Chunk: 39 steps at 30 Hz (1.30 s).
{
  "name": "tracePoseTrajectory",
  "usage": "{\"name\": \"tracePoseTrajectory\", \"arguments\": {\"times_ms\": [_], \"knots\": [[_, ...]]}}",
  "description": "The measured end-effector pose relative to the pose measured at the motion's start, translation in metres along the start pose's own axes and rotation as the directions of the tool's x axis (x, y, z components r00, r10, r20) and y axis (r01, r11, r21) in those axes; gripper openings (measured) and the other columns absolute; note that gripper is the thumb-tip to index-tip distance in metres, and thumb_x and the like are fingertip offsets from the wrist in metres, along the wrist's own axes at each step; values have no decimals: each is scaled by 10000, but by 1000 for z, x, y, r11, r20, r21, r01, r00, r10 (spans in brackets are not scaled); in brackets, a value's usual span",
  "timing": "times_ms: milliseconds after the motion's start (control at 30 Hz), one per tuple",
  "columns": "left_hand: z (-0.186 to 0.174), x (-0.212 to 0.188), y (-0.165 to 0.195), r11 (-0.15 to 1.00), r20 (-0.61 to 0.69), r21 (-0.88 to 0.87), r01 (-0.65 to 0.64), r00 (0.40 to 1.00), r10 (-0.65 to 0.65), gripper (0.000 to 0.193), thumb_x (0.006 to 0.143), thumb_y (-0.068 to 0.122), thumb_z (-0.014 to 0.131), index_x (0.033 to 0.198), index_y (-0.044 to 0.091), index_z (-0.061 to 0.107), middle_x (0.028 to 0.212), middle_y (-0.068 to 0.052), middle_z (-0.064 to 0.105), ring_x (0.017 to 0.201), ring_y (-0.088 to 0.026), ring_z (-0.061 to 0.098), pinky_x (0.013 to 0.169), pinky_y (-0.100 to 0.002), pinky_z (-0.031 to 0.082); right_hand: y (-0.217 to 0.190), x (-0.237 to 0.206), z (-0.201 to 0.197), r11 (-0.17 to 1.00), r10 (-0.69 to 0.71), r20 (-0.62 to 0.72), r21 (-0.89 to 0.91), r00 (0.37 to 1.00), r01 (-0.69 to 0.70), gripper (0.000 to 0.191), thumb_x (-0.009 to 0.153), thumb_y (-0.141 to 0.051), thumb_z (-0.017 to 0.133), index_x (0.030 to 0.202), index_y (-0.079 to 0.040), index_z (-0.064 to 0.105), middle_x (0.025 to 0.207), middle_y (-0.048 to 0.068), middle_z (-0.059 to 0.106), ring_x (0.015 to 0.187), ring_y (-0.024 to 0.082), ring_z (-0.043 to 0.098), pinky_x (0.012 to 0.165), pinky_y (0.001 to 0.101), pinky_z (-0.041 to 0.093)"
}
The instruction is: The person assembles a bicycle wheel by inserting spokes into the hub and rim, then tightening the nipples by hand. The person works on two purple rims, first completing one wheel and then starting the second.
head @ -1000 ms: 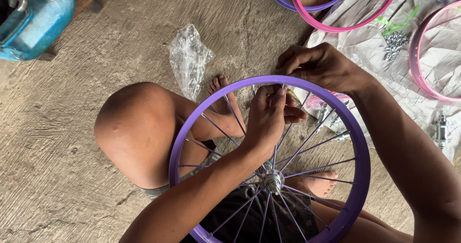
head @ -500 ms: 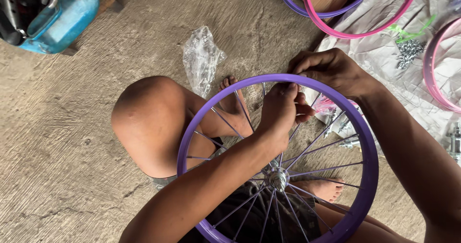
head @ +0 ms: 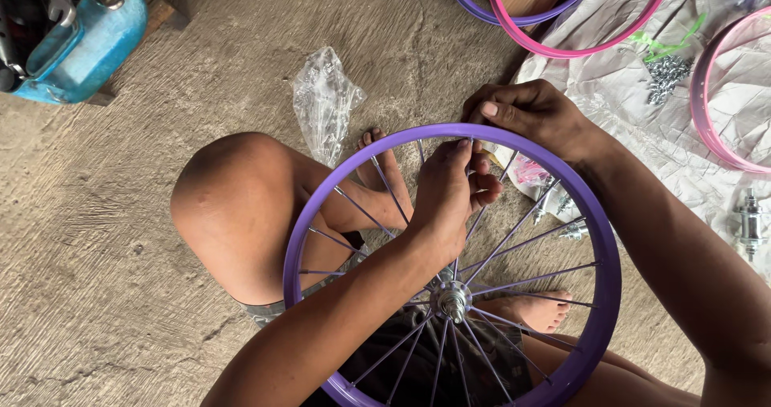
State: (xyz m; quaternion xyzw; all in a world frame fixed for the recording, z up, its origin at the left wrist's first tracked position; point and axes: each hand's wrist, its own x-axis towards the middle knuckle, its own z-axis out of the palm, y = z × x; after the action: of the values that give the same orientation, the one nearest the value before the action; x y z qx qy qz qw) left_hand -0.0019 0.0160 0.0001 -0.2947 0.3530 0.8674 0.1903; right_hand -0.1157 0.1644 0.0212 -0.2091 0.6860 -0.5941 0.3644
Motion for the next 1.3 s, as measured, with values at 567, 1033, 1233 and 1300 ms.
{"name": "tracePoseTrajectory", "arguments": {"times_ms": [567, 1033, 1233, 1300], "knots": [[5, -2, 1, 998, -65, 56, -34, 997, 38, 159, 1034, 321, 575, 1005, 169, 536, 731, 51, 518, 546, -87, 559, 545, -268, 492, 8, -1, 2, 999, -16, -43, 27, 999, 18, 320, 1070, -262, 578, 1099, 8, 748, 1066, 78, 739, 1022, 146, 690, 910, 302, 560], [7, 0, 2, 998, -95, 33, -47, 994, 50, 138, 1039, 283, 550, 1014, 150, 526, 788, 18, 577, 535, -107, 580, 498, -266, 488, 6, -1, 3, 993, 46, -28, 106, 999, -43, 348, 1066, -282, 583, 1072, 18, 759, 1024, 91, 745, 943, 179, 705, 845, 329, 573], [3, 4, -1, 999, -79, 33, -38, 996, 41, 154, 1056, 286, 525, 1027, 135, 541, 773, 16, 566, 530, -100, 567, 501, -268, 480, 6, 2, 2, 987, 120, -24, 109, 992, -117, 333, 1056, -269, 571, 1157, -2, 742, 1048, 113, 760, 984, 183, 716, 887, 333, 588], [2, 6, -3, 999, -74, 17, -28, 997, 29, 143, 1057, 266, 511, 1018, 130, 530, 773, 12, 565, 536, -113, 573, 516, -279, 483, 6, 5, -4, 999, -10, 51, -49, 999, 13, 294, 1044, -227, 596, 1180, -1, 727, 1130, 104, 753, 1064, 183, 704, 941, 331, 573]]}}
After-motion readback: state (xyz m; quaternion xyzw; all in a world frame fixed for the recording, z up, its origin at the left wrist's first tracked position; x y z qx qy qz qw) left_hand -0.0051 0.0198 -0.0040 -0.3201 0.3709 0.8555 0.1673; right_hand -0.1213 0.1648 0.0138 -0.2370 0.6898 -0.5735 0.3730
